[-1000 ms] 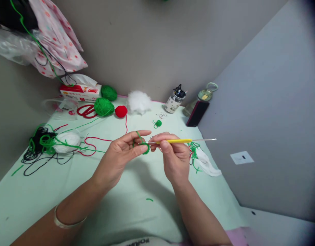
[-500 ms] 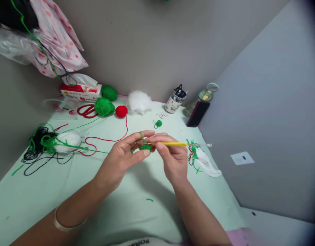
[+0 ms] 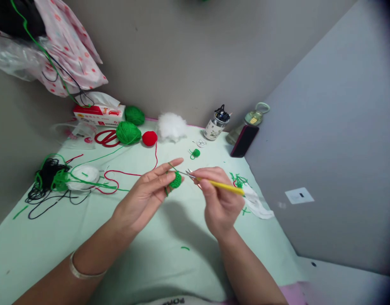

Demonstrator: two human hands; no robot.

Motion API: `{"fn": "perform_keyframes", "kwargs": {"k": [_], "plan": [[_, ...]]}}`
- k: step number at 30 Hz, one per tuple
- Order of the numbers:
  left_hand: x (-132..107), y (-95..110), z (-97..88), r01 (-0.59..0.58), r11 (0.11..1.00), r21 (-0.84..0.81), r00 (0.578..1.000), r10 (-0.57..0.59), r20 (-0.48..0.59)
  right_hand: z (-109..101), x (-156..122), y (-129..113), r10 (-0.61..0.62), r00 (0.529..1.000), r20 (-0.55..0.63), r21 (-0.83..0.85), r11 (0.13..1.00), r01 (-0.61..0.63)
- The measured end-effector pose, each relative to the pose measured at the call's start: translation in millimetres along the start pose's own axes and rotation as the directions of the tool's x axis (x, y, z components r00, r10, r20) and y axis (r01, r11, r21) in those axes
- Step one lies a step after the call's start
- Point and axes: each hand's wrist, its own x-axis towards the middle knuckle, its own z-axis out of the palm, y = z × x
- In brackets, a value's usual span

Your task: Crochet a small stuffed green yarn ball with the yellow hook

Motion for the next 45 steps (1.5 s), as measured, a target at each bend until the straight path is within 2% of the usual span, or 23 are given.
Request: {"fn": "perform_keyframes", "kwargs": {"k": [2,4,5,7,8,9,11,13,14,16,20,25,29,33,39,42,45], "plan": [[-2,1,0.5,-0.084,0.993,0.086,0.994,0.089,-0.061,1,3,0,0.154,0.988,-0.007,0.162,0.975,-0.151],[-3,-2,2.4,-0.165,0.974,0.152,0.978,0.182,-0.101,3,2,1,0.155,0.988,0.028,0.124,0.98,-0.157],[-3,-4,3.4,-0.17,0.974,0.148,0.978,0.186,-0.099,5,1,3,0.087,0.995,0.04,0.03,0.996,-0.088],[-2,-7,4.4,-0.098,0.993,0.066,0.994,0.101,-0.043,6,-3,5,-0.109,0.991,0.075,-0.191,0.974,0.121],[-1,-8,4.1,-0.046,0.999,0.015,0.999,0.046,0.001,6,-4,6,-0.193,0.977,0.087,-0.251,0.945,0.209],[0,-8,3.4,-0.002,1.0,-0.024,0.999,0.003,0.035,4,-5,6,-0.234,0.969,0.077,-0.263,0.933,0.246],[3,-6,1.2,0.015,0.999,-0.042,0.999,-0.013,0.047,1,-2,7,-0.161,0.987,-0.006,-0.146,0.977,0.159],[3,-2,-0.8,-0.017,1.0,0.007,1.0,0.017,0.009,-1,3,6,0.025,0.997,-0.069,0.073,0.997,-0.02],[3,-1,-1.3,-0.034,0.998,0.048,0.999,0.034,-0.005,-2,5,6,0.111,0.992,-0.062,0.173,0.98,-0.099],[1,1,-1.4,-0.072,0.985,0.157,0.997,0.075,-0.013,-1,7,6,0.206,0.979,0.005,0.296,0.935,-0.198],[-3,0,-1.1,-0.168,0.924,0.343,0.984,0.175,0.011,2,5,6,0.285,0.953,0.097,0.318,0.899,-0.301],[-6,1,-2.2,-0.17,0.925,0.34,0.985,0.163,0.049,-1,6,9,0.421,0.897,0.135,0.461,0.775,-0.433],[-7,3,-2.0,-0.172,0.917,0.36,0.984,0.175,0.026,-3,10,10,0.457,0.874,0.165,0.535,0.703,-0.469],[-6,4,-2.7,-0.181,0.907,0.381,0.982,0.187,0.021,-4,10,9,0.432,0.886,0.166,0.499,0.738,-0.454],[-6,2,-8.1,-0.208,0.886,0.414,0.975,0.219,0.021,-7,8,1,0.318,0.941,0.114,0.345,0.876,-0.338],[-6,2,-7.3,-0.237,0.848,0.474,0.963,0.268,0.001,-7,7,-4,0.224,0.968,0.111,0.199,0.949,-0.243],[-6,1,-1.9,-0.261,0.801,0.539,0.941,0.335,-0.042,-6,4,-4,0.067,0.991,0.116,0.084,0.994,-0.077]]}}
